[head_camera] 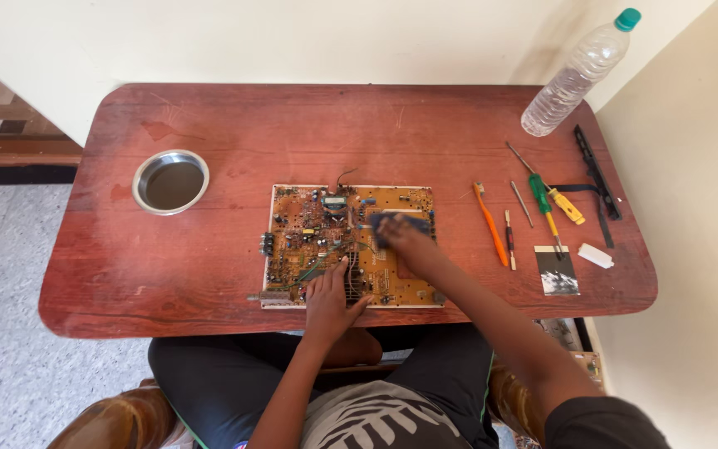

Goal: The person cleans a circuit board on a wooden table using a dark cloth and an orange toothbrush. They wipe and scrub various areas of the board, occasionally flipping it over to clean the other side.

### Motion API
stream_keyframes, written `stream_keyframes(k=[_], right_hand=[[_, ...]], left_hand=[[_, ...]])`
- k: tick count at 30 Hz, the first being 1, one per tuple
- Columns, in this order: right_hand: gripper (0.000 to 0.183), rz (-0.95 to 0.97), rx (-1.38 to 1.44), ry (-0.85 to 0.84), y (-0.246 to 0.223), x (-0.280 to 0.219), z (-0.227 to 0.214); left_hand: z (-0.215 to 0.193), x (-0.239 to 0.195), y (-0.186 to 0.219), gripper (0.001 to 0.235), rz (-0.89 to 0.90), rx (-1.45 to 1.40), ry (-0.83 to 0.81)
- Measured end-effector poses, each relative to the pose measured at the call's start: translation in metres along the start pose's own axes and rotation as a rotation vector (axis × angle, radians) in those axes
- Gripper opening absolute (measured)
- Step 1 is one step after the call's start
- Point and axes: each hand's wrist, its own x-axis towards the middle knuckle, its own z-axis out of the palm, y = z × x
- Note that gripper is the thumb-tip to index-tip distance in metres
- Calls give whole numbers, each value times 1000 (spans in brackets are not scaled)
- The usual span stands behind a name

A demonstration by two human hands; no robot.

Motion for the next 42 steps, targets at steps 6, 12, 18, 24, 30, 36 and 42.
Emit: stream_keyframes(k=[6, 12, 18, 24, 30, 36, 42], right_hand=[[73, -225, 8, 147, -61, -14, -9], [74, -63, -171, -39, -62, -12, -26], [68, 125, 211, 171, -41, -27, -15], [64, -35, 265, 140, -44, -31, 3], [64, -167, 200, 2, -51, -26, 2], [55, -239, 68, 208, -49, -14, -20], [50, 36, 326, 81, -41, -7, -39]], left_hand=[[0, 1, 2, 96, -11, -9, 28], [4, -1, -1, 94, 70, -2, 120], [4, 0, -2, 93, 30, -4, 76], [-1, -3, 2, 93, 72, -19, 126], [-1, -3, -1, 92, 89, -28, 122], [3, -4, 2, 93, 62, -22, 105], [3, -5, 3, 92, 61, -40, 115]])
